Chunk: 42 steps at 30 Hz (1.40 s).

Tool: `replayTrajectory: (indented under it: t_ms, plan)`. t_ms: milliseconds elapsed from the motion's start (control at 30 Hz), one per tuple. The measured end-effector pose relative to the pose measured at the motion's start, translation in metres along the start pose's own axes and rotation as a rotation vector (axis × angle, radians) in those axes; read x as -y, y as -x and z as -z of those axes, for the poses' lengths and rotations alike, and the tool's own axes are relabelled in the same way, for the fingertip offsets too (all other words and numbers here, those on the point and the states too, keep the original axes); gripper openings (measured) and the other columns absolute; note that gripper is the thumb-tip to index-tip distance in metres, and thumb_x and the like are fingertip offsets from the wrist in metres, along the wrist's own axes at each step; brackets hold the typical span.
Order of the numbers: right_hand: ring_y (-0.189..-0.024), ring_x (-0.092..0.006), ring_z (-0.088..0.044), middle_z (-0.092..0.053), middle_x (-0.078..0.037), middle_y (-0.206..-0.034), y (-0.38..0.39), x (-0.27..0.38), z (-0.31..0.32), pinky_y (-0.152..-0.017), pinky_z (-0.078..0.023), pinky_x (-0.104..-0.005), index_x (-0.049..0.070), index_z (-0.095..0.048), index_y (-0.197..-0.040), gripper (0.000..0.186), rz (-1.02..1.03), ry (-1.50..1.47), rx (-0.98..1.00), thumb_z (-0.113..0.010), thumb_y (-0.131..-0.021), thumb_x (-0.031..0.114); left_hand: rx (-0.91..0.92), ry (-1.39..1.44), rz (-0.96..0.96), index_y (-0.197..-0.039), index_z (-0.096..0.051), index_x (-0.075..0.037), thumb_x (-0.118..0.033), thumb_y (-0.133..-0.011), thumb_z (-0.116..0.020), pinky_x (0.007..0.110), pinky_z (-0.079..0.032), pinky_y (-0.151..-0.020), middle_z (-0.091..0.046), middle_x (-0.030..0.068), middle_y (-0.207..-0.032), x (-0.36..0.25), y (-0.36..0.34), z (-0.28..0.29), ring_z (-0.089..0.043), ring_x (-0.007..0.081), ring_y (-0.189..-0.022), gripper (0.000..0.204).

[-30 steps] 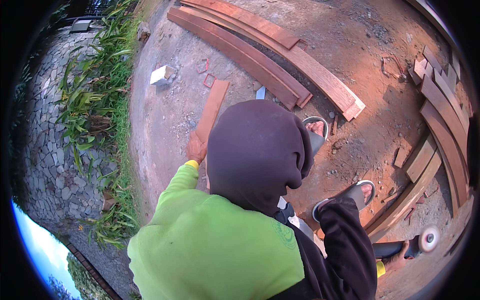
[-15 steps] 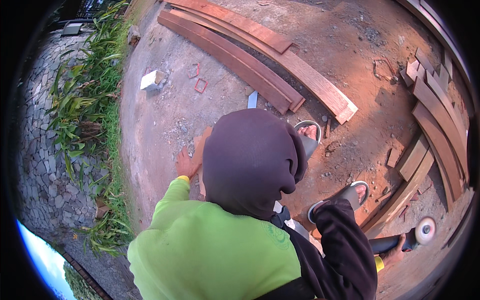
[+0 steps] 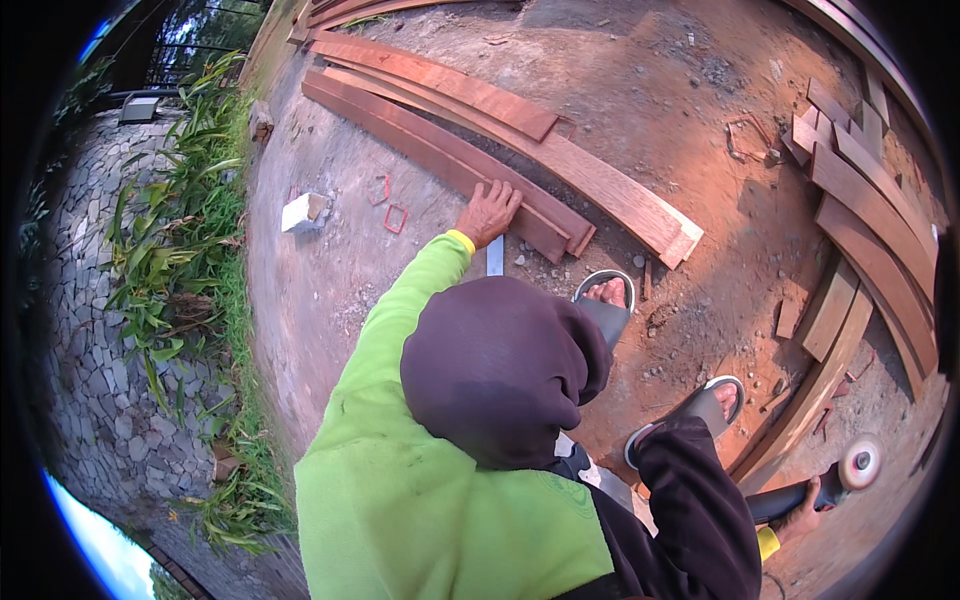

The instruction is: The person selects a wooden plank from a pile and uses an angle grinder to cut it into smaller pieces. The person repeatedly positions the plank and cuts it, creating several smaller segments.

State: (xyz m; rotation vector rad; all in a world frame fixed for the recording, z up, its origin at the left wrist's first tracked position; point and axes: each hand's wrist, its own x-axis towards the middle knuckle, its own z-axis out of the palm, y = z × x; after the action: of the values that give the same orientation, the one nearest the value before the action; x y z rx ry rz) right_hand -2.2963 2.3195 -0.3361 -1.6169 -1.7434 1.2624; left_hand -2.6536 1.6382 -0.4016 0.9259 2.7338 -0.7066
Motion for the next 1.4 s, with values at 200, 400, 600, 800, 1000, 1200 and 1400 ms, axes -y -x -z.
replayTrajectory:
  t_ms: [200,400,600,800,1000,1200,1400]
  plan:
    - [-0.072,-0.0129,-0.06,-0.064,-0.005,-0.088,-0.001,-0.004,0.004,-0.068,-0.051,-0.0285,-0.005,-0.067,-0.101,0.042,0.043,-0.029,-0.013,-0.084,-0.078,0.025,-0.134,-0.145,-0.1,-0.114,-0.051,0.0,-0.021,-0.077,-0.065,0.048,-0.041,-0.092,-0.056,0.0171,-0.105,0.002,-0.014,0.005,-0.053,0.0344,-0.102,0.045]
    - [-0.07,-0.0121,-0.06,-0.064,-0.004,-0.086,0.0,-0.004,0.016,-0.065,-0.051,-0.028,-0.004,-0.066,-0.097,0.039,0.011,-0.065,-0.039,-0.083,-0.079,0.026,-0.238,0.109,-0.173,-0.113,-0.05,-0.002,-0.027,-0.055,-0.081,0.045,-0.041,-0.093,-0.055,0.0158,-0.103,-0.003,-0.074,0.114,-0.054,0.0319,-0.103,0.071]
    - [-0.065,-0.0126,-0.06,-0.064,-0.005,-0.083,0.0,0.001,0.003,-0.059,-0.05,-0.0279,-0.004,-0.066,-0.091,0.037,-0.024,-0.153,-0.038,-0.083,-0.078,0.027,-0.243,0.313,-0.413,-0.111,-0.051,-0.002,-0.031,-0.063,-0.079,0.045,-0.042,-0.091,-0.059,0.0164,-0.104,-0.085,-0.176,0.249,-0.057,0.0339,-0.103,0.063]
    - [-0.08,-0.0135,-0.062,-0.064,-0.006,-0.1,-0.004,-0.004,0.036,-0.071,-0.051,-0.0278,0.0,-0.06,-0.113,0.04,-0.043,-0.174,-0.132,-0.078,-0.079,0.013,-0.284,0.466,-0.562,-0.114,-0.05,-0.002,-0.031,-0.063,-0.08,0.047,-0.041,-0.09,-0.059,0.0138,-0.101,-0.242,-0.224,0.28,-0.057,0.0315,-0.1,0.066]
    - [-0.063,-0.0118,-0.061,-0.065,-0.004,-0.089,0.01,0.012,0.037,-0.056,-0.051,-0.0259,-0.001,-0.062,-0.106,0.037,-0.039,-0.234,-0.224,-0.08,-0.077,0.013,-0.452,0.507,-0.542,-0.132,-0.042,-0.002,-0.036,-0.066,-0.083,0.051,-0.038,-0.098,-0.055,0.0131,-0.117,-0.345,-0.198,0.25,-0.052,0.029,-0.115,0.085]
    - [-0.059,-0.0122,-0.062,-0.065,-0.005,-0.084,0.008,-0.003,0.051,-0.052,-0.052,-0.026,-0.002,-0.063,-0.102,0.034,-0.041,-0.229,-0.225,-0.08,-0.077,0.012,-0.354,0.319,-0.355,-0.139,-0.038,-0.002,-0.031,-0.061,-0.085,0.045,-0.04,-0.096,-0.052,0.0141,-0.12,-0.226,-0.166,0.125,-0.051,0.0314,-0.114,0.096]
    - [-0.062,-0.0125,-0.06,-0.065,-0.006,-0.085,0.015,0.006,0.04,-0.054,-0.049,-0.028,-0.001,-0.065,-0.099,0.032,-0.089,-0.201,-0.226,-0.079,-0.074,0.014,-0.164,0.359,-0.404,-0.131,-0.043,-0.002,-0.02,-0.056,-0.086,0.042,-0.042,-0.093,-0.054,0.0141,-0.113,-0.246,-0.176,0.146,-0.052,0.0306,-0.108,0.089]
